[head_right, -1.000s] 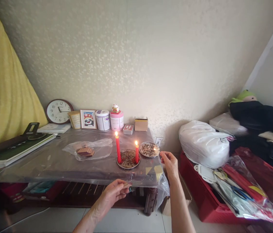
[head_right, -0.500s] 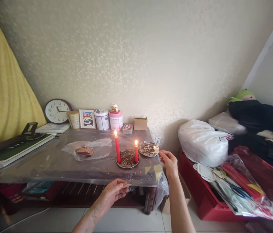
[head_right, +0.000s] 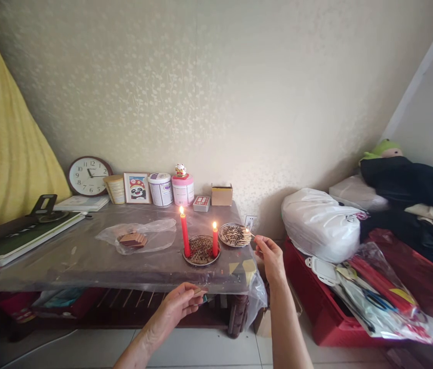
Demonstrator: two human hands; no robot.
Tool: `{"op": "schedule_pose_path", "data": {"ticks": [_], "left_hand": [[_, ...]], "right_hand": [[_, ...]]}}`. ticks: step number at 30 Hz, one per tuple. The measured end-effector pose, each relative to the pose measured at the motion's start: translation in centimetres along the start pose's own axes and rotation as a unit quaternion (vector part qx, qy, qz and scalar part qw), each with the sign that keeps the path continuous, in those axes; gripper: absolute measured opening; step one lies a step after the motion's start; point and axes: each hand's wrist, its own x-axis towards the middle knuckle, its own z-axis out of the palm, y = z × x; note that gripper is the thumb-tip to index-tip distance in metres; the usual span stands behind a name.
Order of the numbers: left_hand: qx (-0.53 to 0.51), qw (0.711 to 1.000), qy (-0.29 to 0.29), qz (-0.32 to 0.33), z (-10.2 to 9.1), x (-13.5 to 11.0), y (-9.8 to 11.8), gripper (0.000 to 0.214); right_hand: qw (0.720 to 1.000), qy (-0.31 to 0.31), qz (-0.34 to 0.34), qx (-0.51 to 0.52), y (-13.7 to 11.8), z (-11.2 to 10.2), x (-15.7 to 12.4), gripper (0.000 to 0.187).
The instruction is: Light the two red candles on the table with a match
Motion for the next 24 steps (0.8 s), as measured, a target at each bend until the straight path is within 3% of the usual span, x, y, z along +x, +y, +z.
{"op": "schedule_pose_path", "data": {"ticks": [5, 8, 11, 15, 18, 20, 22, 24], "left_hand": [[-0.006, 1.0, -0.001, 0.003, -0.2, 0.3, -0.2, 0.021], [-0.009, 1.0, -0.008, 0.01, -0.3, 0.4, -0.5, 0.021], [-0.011, 1.0, -0.006, 0.007, -0.4, 0.4, -0.6, 0.02], [-0.014, 1.0, -0.008, 0.01, -0.4, 0.2, -0.5, 0.019], [-0.013, 1.0, -0.008, 0.012, -0.3, 0.3, -0.5, 0.018], [-0.009, 1.0, -0.007, 0.008, -0.3, 0.4, -0.5, 0.018], [-0.005, 1.0, -0.004, 0.004, -0.2, 0.3, -0.5, 0.019], [-0.002, 1.0, -0.003, 0.003, 0.0, 0.1, -0.3, 0.02]], "right_hand": [[0.999, -0.034, -0.012, 0.024, -2.8, 0.1, -1.2, 0.028], [0.994, -0.055, -0.088, 0.029, -4.7, -0.6, -2.2, 0.027], [0.986, -0.035, -0.15, -0.07, -5.3, -1.5, -2.4, 0.023], [0.982, 0.012, -0.157, -0.101, -5.2, -2.1, -1.7, 0.019], [0.982, -0.042, -0.152, -0.107, -4.7, -2.4, -1.2, 0.024], [0.967, -0.051, -0.145, -0.205, -3.6, -2.7, -0.8, 0.028], [0.934, 0.008, -0.138, -0.33, -2.2, -3.1, -0.3, 0.026], [0.918, 0.037, -0.126, -0.373, -0.7, -3.4, 0.3, 0.024]]}}
